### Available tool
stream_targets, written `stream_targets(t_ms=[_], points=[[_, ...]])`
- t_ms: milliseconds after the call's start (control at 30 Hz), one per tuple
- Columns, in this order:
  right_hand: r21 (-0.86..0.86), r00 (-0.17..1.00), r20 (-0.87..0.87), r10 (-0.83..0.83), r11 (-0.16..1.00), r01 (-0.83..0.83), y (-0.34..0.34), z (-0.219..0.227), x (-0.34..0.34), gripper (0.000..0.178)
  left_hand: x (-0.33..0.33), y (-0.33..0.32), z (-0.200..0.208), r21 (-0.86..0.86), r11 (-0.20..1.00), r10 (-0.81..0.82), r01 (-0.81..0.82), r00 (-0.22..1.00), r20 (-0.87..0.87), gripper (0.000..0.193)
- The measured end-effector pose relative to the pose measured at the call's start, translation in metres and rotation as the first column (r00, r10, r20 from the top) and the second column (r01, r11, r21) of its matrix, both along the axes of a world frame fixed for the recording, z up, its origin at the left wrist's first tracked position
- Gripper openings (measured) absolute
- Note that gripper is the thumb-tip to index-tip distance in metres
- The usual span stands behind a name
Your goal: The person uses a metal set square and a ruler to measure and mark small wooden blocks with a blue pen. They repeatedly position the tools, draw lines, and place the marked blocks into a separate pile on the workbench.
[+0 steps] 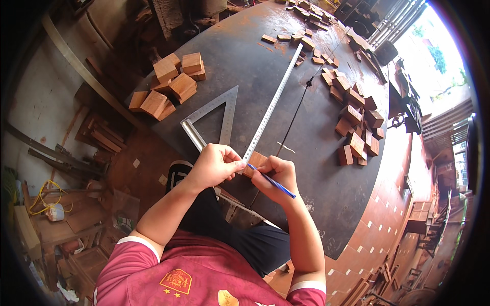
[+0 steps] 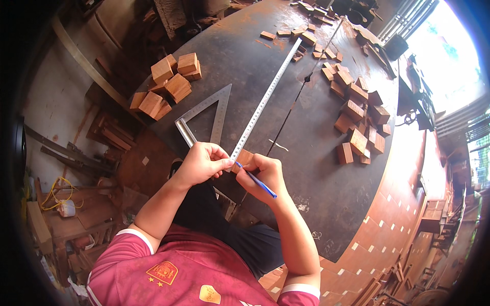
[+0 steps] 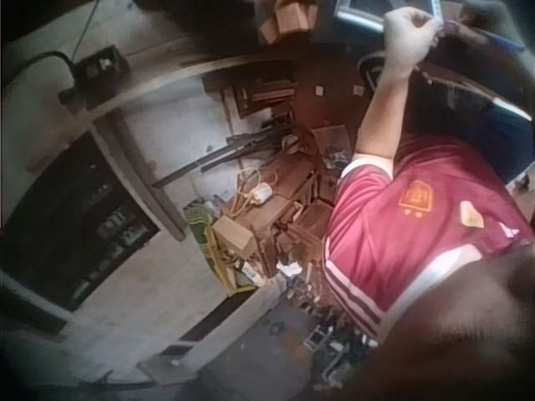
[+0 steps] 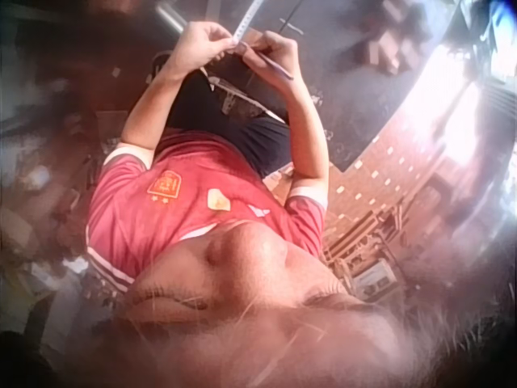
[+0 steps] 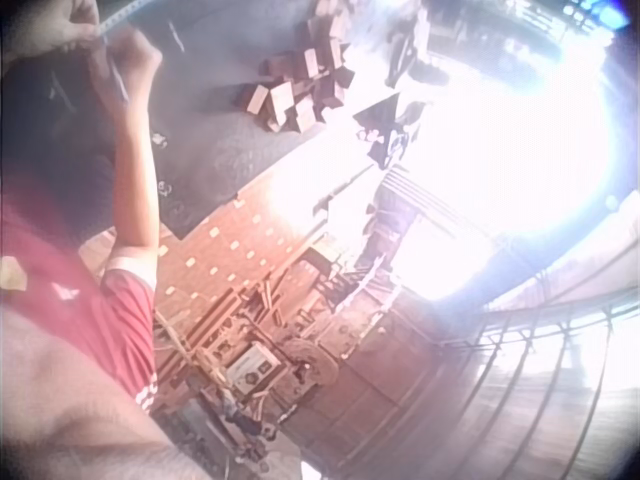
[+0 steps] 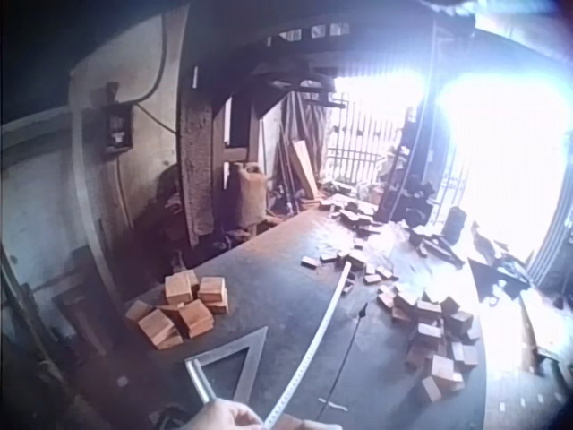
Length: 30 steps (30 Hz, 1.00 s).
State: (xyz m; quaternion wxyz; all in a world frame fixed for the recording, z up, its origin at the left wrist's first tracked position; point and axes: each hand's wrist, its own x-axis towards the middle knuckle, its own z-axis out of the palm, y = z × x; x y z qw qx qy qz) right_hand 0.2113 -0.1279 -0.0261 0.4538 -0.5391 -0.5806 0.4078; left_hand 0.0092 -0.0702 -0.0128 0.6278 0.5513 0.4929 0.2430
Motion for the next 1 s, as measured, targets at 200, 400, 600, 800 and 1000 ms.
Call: stream_targets(t_ms=[200, 400, 600, 800, 1000], points=[[-0.006, 0.999, -0.008, -0.039, 0.999, 0.039, 0.0, 0.001, -0.001, 0.022, 0.0, 0.0, 0.0, -0.013, 1.0, 0.006, -0.006, 1.0, 0.004, 0.02], [0.016, 0.986, -0.115, -0.12, 0.992, 0.123, 0.002, -0.011, 0.006, 0.018, 0.0, 0.0, -0.001, -0.002, 1.0, 0.002, -0.002, 1.0, 0.004, 0.019], [0.032, 0.994, -0.027, -0.109, 0.993, 0.11, 0.006, -0.008, 0.006, 0.014, 0.0, -0.001, -0.002, 0.015, 1.0, 0.005, -0.006, 1.0, 0.013, 0.019], [0.037, 0.996, -0.002, -0.088, 0.995, 0.088, 0.006, -0.006, 0.006, 0.013, 0.0, -0.001, -0.002, 0.025, 1.0, 0.01, -0.01, 1.0, 0.016, 0.019], [0.015, 0.997, -0.015, -0.074, 0.997, 0.075, 0.006, -0.007, 0.007, 0.013, -0.001, -0.001, -0.004, 0.02, 1.0, 0.007, -0.008, 1.0, 0.018, 0.019]])
